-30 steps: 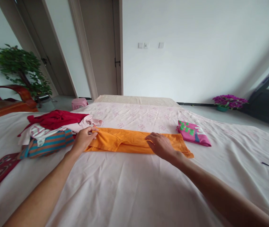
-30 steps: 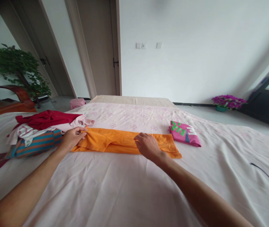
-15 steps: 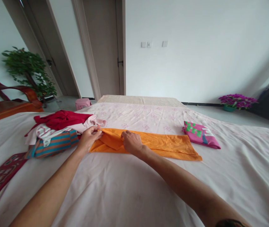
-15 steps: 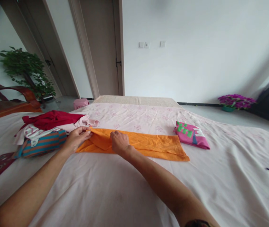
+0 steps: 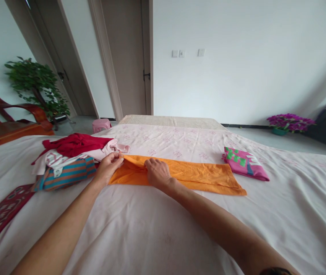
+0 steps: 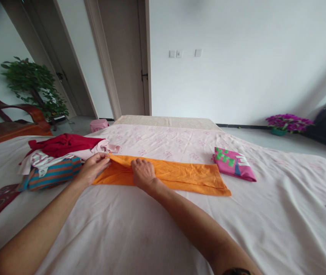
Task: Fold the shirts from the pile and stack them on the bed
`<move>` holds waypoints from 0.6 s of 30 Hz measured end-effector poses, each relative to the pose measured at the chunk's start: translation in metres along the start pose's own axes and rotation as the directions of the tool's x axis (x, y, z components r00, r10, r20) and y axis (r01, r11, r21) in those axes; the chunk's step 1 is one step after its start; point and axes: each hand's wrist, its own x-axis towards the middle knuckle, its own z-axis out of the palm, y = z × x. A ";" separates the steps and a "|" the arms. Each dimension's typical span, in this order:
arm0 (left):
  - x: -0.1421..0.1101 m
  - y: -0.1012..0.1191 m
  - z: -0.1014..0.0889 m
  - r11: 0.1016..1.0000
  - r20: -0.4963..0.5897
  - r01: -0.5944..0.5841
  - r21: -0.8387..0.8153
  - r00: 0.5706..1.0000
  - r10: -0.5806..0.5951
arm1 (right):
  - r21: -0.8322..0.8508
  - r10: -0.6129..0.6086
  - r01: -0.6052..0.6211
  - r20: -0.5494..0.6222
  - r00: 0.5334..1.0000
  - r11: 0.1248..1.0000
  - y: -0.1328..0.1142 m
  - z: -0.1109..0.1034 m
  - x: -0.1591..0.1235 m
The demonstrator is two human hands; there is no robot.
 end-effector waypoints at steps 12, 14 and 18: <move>-0.004 0.005 -0.007 0.995 -0.001 0.067 0.081 0.998 -0.067 | -0.066 -0.088 0.080 -0.124 0.988 0.995 0.009 0.005 -0.003; -0.005 0.007 -0.009 0.993 -0.018 0.066 0.094 0.998 -0.065 | -0.042 -0.092 0.088 -0.098 0.991 0.995 0.010 0.010 -0.002; -0.005 0.011 -0.016 0.976 0.000 0.036 0.217 0.999 -0.037 | -0.052 -0.115 0.108 -0.159 0.981 0.993 0.018 0.013 -0.001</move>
